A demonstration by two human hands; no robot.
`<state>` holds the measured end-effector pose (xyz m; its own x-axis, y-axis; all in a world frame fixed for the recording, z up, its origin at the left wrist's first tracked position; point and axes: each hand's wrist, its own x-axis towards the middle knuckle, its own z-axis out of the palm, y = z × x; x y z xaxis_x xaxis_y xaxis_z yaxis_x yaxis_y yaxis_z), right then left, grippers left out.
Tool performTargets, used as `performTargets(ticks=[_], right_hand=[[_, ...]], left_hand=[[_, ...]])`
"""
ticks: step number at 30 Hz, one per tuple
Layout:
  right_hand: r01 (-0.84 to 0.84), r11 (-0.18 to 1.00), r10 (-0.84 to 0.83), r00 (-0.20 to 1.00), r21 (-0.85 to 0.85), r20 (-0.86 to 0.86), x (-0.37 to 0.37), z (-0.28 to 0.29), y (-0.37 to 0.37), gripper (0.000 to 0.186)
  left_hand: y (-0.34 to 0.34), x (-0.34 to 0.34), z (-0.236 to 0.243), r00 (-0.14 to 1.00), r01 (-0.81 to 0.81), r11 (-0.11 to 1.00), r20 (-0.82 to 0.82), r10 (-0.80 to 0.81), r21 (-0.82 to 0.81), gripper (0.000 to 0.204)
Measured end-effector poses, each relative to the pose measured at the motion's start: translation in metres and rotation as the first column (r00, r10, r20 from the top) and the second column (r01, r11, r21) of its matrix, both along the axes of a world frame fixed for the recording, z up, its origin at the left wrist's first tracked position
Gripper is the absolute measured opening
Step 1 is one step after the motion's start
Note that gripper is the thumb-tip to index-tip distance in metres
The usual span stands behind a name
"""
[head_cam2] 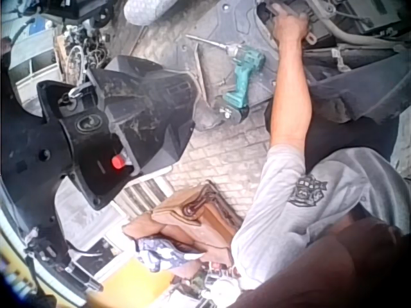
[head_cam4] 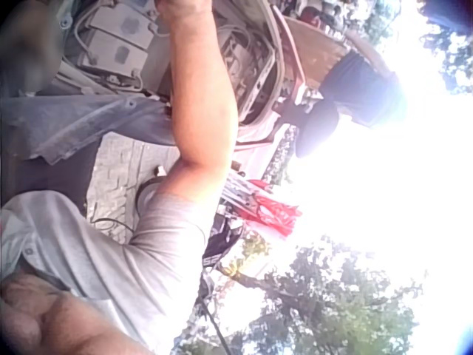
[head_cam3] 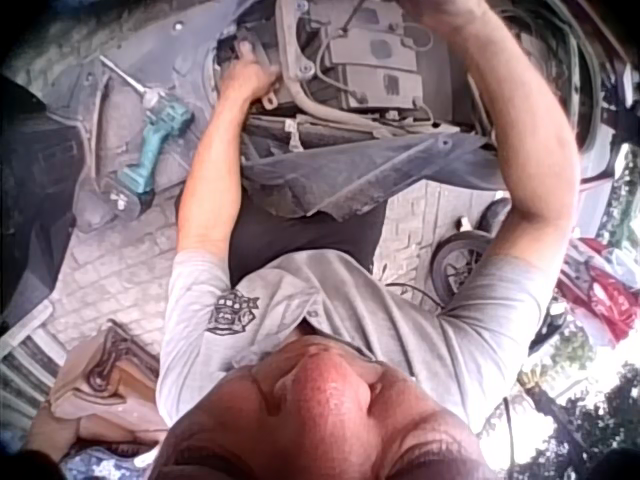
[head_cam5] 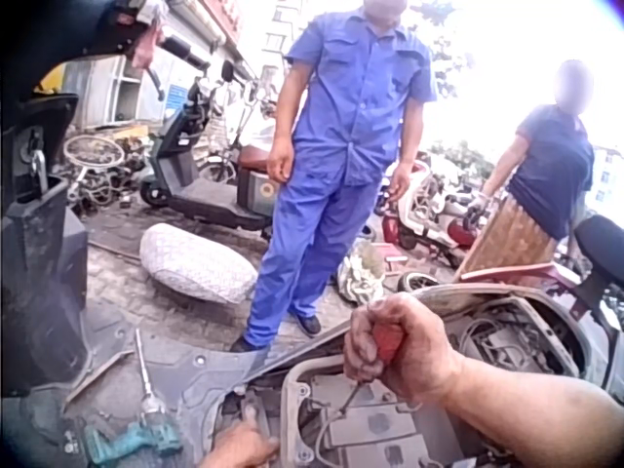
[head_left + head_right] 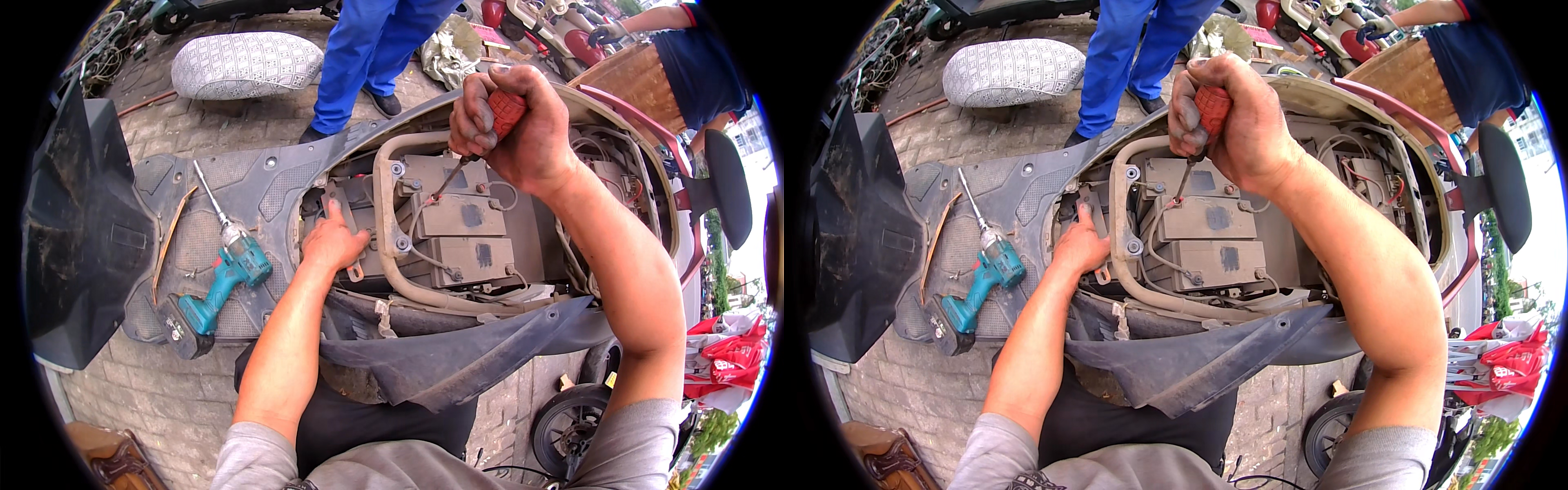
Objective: The person unscrews bolts and removes a metal bracket covering a battery in a scooter using an electric screwdriver and a manual screwdriver, then disconnects the battery wires by hand.
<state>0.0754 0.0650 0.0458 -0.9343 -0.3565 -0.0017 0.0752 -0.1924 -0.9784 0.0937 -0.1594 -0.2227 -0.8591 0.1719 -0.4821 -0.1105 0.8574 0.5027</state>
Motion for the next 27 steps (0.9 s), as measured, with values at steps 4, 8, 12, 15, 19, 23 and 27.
performTargets(ticks=[4, 8, 12, 15, 19, 23, 27], right_hand=[[0.012, 1.000, -0.012, 1.000, 0.012, -0.003, 0.000, 0.000, -0.001, 0.045], [0.010, 1.000, -0.010, 1.000, 0.007, -0.002, -0.003, 0.000, 0.005, 0.045], [-0.004, 1.000, 0.004, 1.000, -0.002, 0.010, -0.003, 0.000, 0.004, 0.043], [-0.033, 0.998, 0.033, 0.999, -0.047, -0.014, -0.003, -0.004, 0.006, 0.044], [0.624, 0.780, -0.625, 0.780, 0.043, 0.036, 0.001, -0.010, -0.014, 0.047], [0.659, 0.750, -0.660, 0.751, 0.047, 0.000, 0.005, -0.006, -0.025, 0.045], [0.397, 0.917, -0.397, 0.918, -0.042, 0.012, 0.004, -0.007, -0.009, 0.039]], left_hand=[[-0.001, 0.000, -0.002, 1.000, 0.002, 1.000, -0.010, -0.002, -0.011, 0.109], [0.000, 0.002, 0.001, 1.000, 0.000, 1.000, -0.012, 0.000, 0.001, 0.109], [0.000, 0.001, 0.002, 1.000, -0.003, 1.000, -0.012, 0.003, 0.001, 0.109], [0.001, 0.001, 0.001, 1.000, -0.004, 1.000, -0.028, 0.004, 0.004, 0.109], [0.001, 0.002, 0.007, 1.000, -0.013, 1.000, -0.009, 0.013, -0.016, 0.109], [-0.001, 0.001, 0.001, 1.000, 0.002, 1.000, -0.009, -0.002, -0.028, 0.109], [-0.001, 0.001, 0.001, 1.000, 0.008, 0.999, -0.004, -0.008, -0.032, 0.109]])
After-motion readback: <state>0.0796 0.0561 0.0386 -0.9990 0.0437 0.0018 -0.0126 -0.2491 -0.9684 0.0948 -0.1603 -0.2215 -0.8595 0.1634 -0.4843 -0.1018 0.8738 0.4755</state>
